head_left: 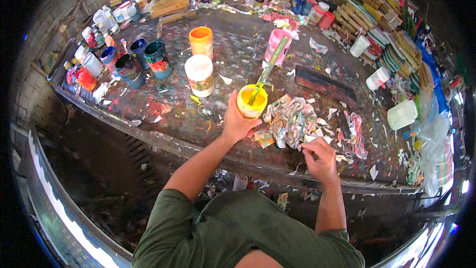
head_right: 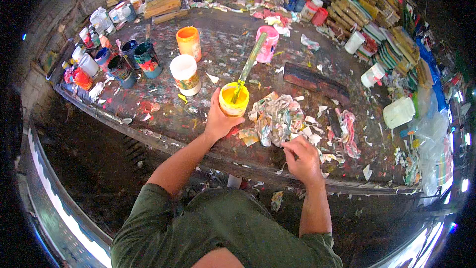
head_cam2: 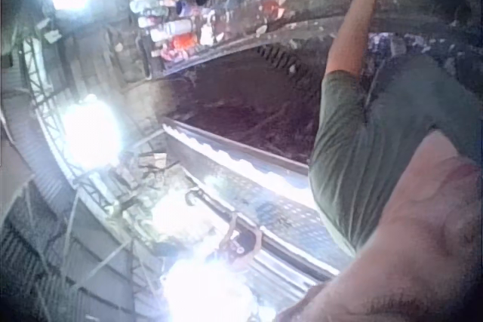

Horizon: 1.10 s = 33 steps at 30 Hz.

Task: The person mixes yellow and red paint in small containers and applies the mixture to the white-painted edge of a boat hull using a brush. The person repeatedly dips the brush, mixes colors, and paints sections of the hull's trim.

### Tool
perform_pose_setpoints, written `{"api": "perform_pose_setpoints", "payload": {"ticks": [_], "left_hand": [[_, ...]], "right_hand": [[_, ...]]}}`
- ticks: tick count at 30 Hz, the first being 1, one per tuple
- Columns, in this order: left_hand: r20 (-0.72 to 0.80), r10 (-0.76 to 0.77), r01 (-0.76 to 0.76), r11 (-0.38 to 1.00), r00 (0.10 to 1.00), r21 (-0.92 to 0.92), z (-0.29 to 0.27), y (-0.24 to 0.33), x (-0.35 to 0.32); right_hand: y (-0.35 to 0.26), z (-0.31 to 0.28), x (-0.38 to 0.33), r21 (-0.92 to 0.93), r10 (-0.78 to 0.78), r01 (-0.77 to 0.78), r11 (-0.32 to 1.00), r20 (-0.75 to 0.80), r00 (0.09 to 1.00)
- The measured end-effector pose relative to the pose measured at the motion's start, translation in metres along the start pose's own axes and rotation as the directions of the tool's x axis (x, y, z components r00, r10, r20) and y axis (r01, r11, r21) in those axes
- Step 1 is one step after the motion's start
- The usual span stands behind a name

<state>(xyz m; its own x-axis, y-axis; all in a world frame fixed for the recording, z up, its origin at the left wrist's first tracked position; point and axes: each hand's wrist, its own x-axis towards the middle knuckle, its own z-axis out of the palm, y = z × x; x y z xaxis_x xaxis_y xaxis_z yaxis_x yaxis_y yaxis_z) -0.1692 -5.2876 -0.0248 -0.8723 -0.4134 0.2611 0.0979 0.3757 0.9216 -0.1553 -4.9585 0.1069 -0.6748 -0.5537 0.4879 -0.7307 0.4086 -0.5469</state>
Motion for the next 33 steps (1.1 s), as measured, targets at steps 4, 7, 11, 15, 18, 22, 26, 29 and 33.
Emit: {"api": "perform_pose_setpoints", "payload": {"ticks": [4, 7, 11, 15, 18, 22, 26, 29, 33], "left_hand": [[0.073, 0.02, -0.026, 0.997, 0.997, 0.075, -0.008, 0.006, 0.015], [0.118, 0.098, -0.114, 0.983, 0.988, 0.141, -0.022, 0.022, 0.017], [0.032, 0.437, -0.438, 0.895, 0.899, 0.085, -0.047, 0.032, 0.026], [0.029, 0.539, -0.54, 0.838, 0.842, 0.084, -0.078, 0.036, 0.038], [0.089, 0.453, -0.455, 0.891, 0.887, -0.004, -0.104, 0.04, 0.038], [0.18, 0.408, -0.403, 0.913, 0.895, -0.067, -0.127, 0.022, 0.031], [0.236, 0.28, -0.247, 0.956, 0.931, -0.158, -0.14, 0.0, 0.017], [0.299, 0.24, -0.192, 0.965, 0.923, -0.181, -0.146, -0.014, 0.011], [0.404, 0.219, -0.144, 0.967, 0.888, -0.208, -0.144, -0.025, 0.003]], "right_hand": [[0.017, 0.016, 0.008, 0.042, 0.067, -0.065, 0.997, -0.038, 0.997], [0.011, 0.021, 0.028, 0.048, 0.028, -0.024, 0.999, -0.093, 0.995], [0.002, 0.03, 0.071, 0.121, -0.06, 0.096, 0.988, -0.267, 0.962], [-0.086, 0.064, 0.153, 0.466, 0.042, 0.31, 0.829, -0.604, 0.796], [-0.121, 0.09, 0.168, 0.573, 0.049, 0.356, 0.738, -0.572, 0.819], [-0.165, 0.151, 0.179, 0.661, 0.178, 0.485, 0.573, -0.678, 0.714], [-0.176, 0.199, 0.169, 0.58, 0.173, 0.445, 0.682, -0.719, 0.673], [-0.189, 0.217, 0.162, 0.635, 0.251, 0.361, 0.683, -0.668, 0.7], [-0.175, 0.202, 0.158, 0.619, 0.172, 0.232, 0.75, -0.522, 0.835]]}}
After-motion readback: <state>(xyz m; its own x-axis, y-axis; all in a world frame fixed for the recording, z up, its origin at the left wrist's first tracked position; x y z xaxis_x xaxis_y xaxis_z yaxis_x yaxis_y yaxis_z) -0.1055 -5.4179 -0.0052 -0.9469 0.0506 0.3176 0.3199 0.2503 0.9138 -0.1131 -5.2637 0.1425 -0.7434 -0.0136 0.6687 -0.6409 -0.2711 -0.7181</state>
